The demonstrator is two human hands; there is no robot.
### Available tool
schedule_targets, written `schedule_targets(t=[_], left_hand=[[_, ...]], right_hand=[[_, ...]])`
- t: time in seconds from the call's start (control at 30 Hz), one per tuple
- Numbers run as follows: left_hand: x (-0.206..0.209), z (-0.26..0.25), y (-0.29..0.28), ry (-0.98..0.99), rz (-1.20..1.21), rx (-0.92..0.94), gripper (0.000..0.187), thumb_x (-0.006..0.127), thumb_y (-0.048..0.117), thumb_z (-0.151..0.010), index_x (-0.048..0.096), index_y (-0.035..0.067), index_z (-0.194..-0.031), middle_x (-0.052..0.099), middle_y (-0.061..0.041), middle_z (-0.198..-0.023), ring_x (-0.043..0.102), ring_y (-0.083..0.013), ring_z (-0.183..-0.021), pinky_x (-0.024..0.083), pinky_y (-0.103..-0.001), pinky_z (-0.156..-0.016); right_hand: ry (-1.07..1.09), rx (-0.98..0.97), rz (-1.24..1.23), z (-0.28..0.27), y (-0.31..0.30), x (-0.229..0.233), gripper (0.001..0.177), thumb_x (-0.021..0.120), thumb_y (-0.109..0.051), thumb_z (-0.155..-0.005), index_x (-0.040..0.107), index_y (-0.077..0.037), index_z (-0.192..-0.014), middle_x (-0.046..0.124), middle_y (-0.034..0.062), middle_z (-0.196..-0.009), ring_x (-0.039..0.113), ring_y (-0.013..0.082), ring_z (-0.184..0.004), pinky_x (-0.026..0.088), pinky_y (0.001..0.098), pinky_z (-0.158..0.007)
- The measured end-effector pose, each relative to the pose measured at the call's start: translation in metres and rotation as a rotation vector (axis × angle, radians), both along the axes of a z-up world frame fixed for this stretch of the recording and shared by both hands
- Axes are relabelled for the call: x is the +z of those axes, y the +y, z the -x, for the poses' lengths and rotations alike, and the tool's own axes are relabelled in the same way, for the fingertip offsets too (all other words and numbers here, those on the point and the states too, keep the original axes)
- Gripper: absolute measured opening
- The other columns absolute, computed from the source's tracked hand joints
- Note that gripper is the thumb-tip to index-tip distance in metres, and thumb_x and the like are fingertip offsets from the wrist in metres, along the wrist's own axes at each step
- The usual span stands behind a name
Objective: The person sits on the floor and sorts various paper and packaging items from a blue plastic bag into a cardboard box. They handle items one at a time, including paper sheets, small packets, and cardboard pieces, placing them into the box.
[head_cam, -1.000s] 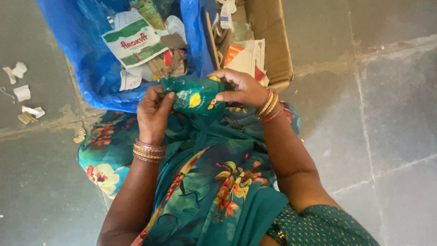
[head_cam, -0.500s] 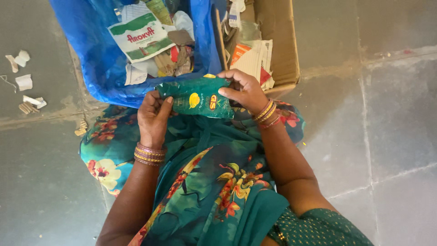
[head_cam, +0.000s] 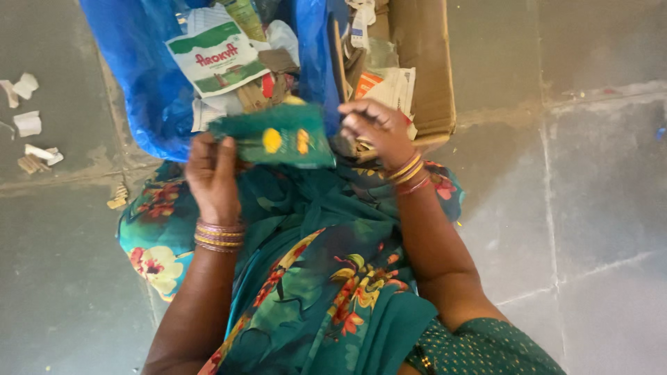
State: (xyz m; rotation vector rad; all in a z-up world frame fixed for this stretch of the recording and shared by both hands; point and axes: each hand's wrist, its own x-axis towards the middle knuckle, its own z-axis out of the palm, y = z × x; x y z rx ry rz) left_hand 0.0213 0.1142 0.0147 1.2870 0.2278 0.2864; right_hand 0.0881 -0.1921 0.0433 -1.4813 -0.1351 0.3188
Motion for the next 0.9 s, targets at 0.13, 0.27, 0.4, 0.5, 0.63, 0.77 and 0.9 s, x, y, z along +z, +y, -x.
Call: schedule_targets(t=[0.13,0.27,0.4,0.5,0.63,0.77,0.9], left_hand=[[0.002,-0.008,0.015,-0.005,0.046,0.125,0.015,0.062,0.009,-0.113,0.055,0.004,-0.126,0.066,-0.004,-0.095,0.065,-0.0127,-0.071,0.057,-0.029,-0.065],[0.006,-0.010,0.022,0.029,0.079,0.148,0.032,0.059,0.010,-0.113,0.047,0.002,-0.142,0.072,-0.009,-0.110,0.072,-0.0177,-0.080,0.061,-0.030,-0.073],[0.005,-0.008,0.022,0.057,0.085,0.066,0.052,0.057,0.009,-0.115,0.030,0.005,-0.159,0.073,-0.014,-0.118,0.073,-0.0182,-0.091,0.060,-0.030,-0.082],[0.003,-0.006,0.022,0.109,-0.007,0.009,0.055,0.056,0.009,-0.114,0.028,0.005,-0.162,0.073,-0.014,-0.119,0.074,-0.0182,-0.095,0.060,-0.030,-0.086],[-0.001,-0.004,0.021,0.078,0.004,-0.006,0.055,0.056,0.007,-0.116,0.028,0.005,-0.163,0.072,-0.014,-0.123,0.072,-0.0173,-0.097,0.060,-0.031,-0.093],[-0.002,-0.006,0.022,0.108,-0.021,-0.005,0.053,0.056,0.008,-0.115,0.031,0.004,-0.161,0.072,-0.013,-0.119,0.072,-0.0157,-0.094,0.060,-0.030,-0.091],[-0.003,-0.008,0.024,0.116,-0.036,-0.021,0.051,0.057,0.008,-0.114,0.034,0.002,-0.159,0.073,-0.012,-0.117,0.071,-0.0151,-0.092,0.060,-0.030,-0.090]], right_hand=[[-0.064,-0.196,0.041,-0.024,-0.049,-0.006,0.020,0.067,-0.013,-0.103,0.069,-0.001,-0.120,0.069,0.0017,-0.100,0.068,0.0103,-0.087,0.058,0.0262,-0.081],[-0.010,-0.201,0.063,-0.047,-0.098,-0.033,0.022,0.067,-0.014,-0.104,0.068,-0.002,-0.122,0.069,0.0019,-0.100,0.067,0.0092,-0.088,0.056,0.0254,-0.080],[0.023,-0.200,0.241,-0.059,-0.124,-0.067,0.023,0.069,-0.017,-0.103,0.069,-0.002,-0.120,0.070,0.0023,-0.100,0.067,0.0095,-0.086,0.056,0.0249,-0.077],[-0.031,-0.150,0.316,-0.067,-0.127,-0.085,0.023,0.070,-0.018,-0.100,0.069,-0.002,-0.118,0.072,0.0036,-0.097,0.071,0.0113,-0.087,0.059,0.0257,-0.076],[-0.055,-0.088,0.450,-0.074,-0.117,-0.106,0.023,0.072,-0.016,-0.097,0.071,-0.001,-0.114,0.073,0.0042,-0.095,0.072,0.0120,-0.084,0.058,0.0268,-0.073],[-0.066,-0.046,0.550,-0.085,-0.116,-0.130,0.023,0.072,-0.016,-0.096,0.071,-0.002,-0.113,0.074,0.0074,-0.094,0.073,0.0138,-0.082,0.059,0.0290,-0.075],[-0.234,-0.037,0.810,-0.110,-0.139,-0.165,0.026,0.075,-0.019,-0.092,0.072,-0.005,-0.115,0.077,0.0113,-0.108,0.076,0.0212,-0.095,0.059,0.0346,-0.085]])
